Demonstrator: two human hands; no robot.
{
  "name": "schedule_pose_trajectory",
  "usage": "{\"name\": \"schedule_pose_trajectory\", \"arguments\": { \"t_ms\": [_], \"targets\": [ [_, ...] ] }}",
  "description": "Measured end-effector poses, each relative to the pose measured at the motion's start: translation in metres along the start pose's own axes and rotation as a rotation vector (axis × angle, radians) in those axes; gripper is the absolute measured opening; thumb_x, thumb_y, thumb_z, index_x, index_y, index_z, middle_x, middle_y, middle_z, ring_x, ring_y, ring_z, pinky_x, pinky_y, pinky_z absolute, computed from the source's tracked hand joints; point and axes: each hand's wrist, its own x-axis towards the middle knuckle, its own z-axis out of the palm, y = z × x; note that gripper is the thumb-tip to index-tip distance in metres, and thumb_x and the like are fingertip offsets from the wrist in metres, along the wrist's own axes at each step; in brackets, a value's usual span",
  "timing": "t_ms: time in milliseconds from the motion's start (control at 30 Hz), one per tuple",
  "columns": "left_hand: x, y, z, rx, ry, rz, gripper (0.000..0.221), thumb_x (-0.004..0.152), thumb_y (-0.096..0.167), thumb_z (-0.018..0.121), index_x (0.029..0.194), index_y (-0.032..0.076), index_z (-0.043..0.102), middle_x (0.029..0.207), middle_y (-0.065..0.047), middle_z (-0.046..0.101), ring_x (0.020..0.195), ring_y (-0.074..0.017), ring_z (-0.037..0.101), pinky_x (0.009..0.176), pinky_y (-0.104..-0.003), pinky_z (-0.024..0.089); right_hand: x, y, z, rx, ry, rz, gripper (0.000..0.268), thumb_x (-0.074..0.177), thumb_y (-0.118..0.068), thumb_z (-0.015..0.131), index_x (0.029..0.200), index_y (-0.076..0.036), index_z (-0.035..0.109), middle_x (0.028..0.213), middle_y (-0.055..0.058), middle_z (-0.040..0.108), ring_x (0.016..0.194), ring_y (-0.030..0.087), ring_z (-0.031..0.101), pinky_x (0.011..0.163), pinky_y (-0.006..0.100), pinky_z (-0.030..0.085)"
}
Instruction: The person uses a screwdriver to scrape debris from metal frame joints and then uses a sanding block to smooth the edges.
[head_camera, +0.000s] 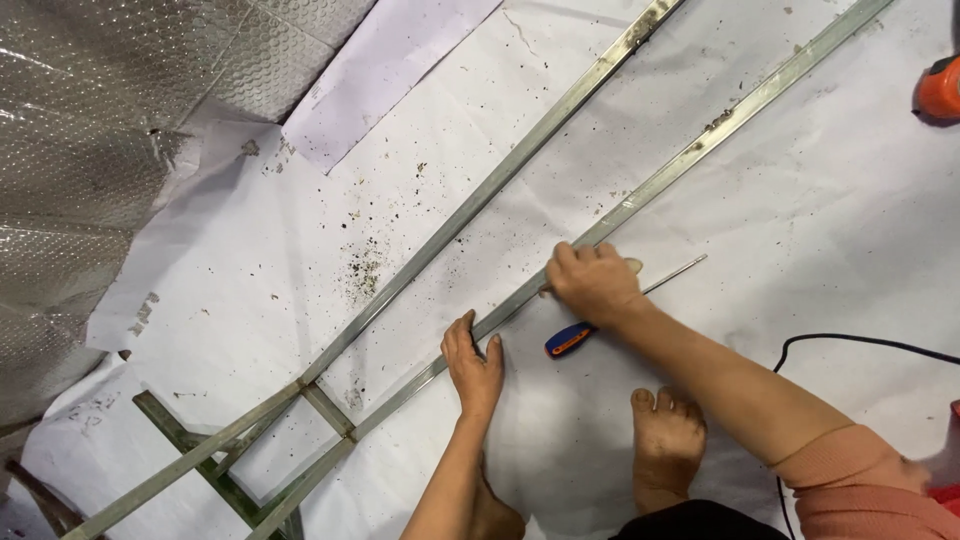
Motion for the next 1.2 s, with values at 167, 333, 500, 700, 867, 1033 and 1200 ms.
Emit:
{"name": "schedule_pose_trajectory", "arguments": {
  "t_ms": [167,333,500,700,867,1033,1200],
  "targets": [
    [0.0,-0.005,-0.004,-0.024,0.02,0.03,0.055,0.087,0.009,0.073,0.138,0.005,0.054,0.123,-0.017,0.056,0.125,-0.0387,0.051,0.109,-0.053,0.039,-0.021,0.092,-0.03,-0.206,-0.105,0.353,0.014,0.093,-0.027,0.066,0.081,-0.02,0.064,0.078,0.0,0.056,0.058,0.021,0.066,0.053,0.036,0.046],
    [-0.001,-0.009,0.006,0.002,0.053,0.087,0.054,0.087,0.01,0.075,0.137,0.007,0.056,0.12,-0.014,0.056,0.123,-0.0371,0.051,0.108,-0.051,0.039,-0.019,0.067,-0.031,-0.118,-0.062,0.284,0.013,0.086,-0.033,0.068,0.079,-0.022,0.065,0.08,0.0,0.059,0.061,0.023,0.068,0.056,0.038,0.047],
    [-0.002,-0.003,0.002,-0.005,0.043,0.025,0.055,0.088,0.01,0.074,0.138,0.007,0.054,0.123,-0.015,0.054,0.125,-0.0366,0.049,0.11,-0.051,0.037,-0.014,0.083,-0.028,0.028,-0.118,0.252,0.023,0.086,-0.041,0.071,0.088,-0.018,0.069,0.084,0.005,0.064,0.067,0.028,0.072,0.061,0.043,0.051],
    [-0.005,-0.019,0.014,0.12,0.064,0.127,0.056,0.088,0.017,0.068,0.139,0.007,0.051,0.133,-0.012,0.052,0.125,-0.0312,0.047,0.108,-0.041,0.039,-0.044,0.119,-0.037,-0.274,0.062,0.598,0.053,0.088,-0.068,0.088,0.078,-0.019,0.07,0.079,-0.005,0.058,0.047,0.006,0.038,0.045,0.023,0.034],
    [-0.003,-0.016,0.017,0.157,0.084,0.093,0.056,0.087,0.018,0.068,0.139,0.007,0.052,0.132,-0.011,0.053,0.124,-0.0303,0.048,0.107,-0.041,0.039,0.001,0.047,-0.039,0.125,-0.497,0.254,0.049,0.104,-0.055,0.042,0.101,-0.012,0.066,0.095,0.008,0.067,0.074,0.02,0.069,0.071,0.034,0.051],
    [-0.006,-0.016,0.011,0.126,0.049,0.092,0.058,0.088,0.019,0.067,0.141,0.006,0.049,0.135,-0.013,0.052,0.126,-0.0312,0.047,0.11,-0.042,0.038,-0.02,0.109,-0.035,-0.085,-0.381,0.443,0.048,0.096,-0.068,0.056,0.09,-0.022,0.069,0.082,-0.003,0.064,0.059,0.01,0.057,0.056,0.026,0.042],
    [-0.006,-0.015,0.013,0.147,0.007,0.054,0.058,0.088,0.018,0.068,0.141,0.007,0.049,0.136,-0.013,0.05,0.128,-0.0311,0.046,0.11,-0.043,0.038,-0.037,0.149,-0.059,-0.175,-0.043,0.638,0.053,0.097,-0.069,0.079,0.096,-0.017,0.069,0.069,-0.006,0.064,0.047,0.004,0.048,0.045,0.019,0.032]
  ]
}}
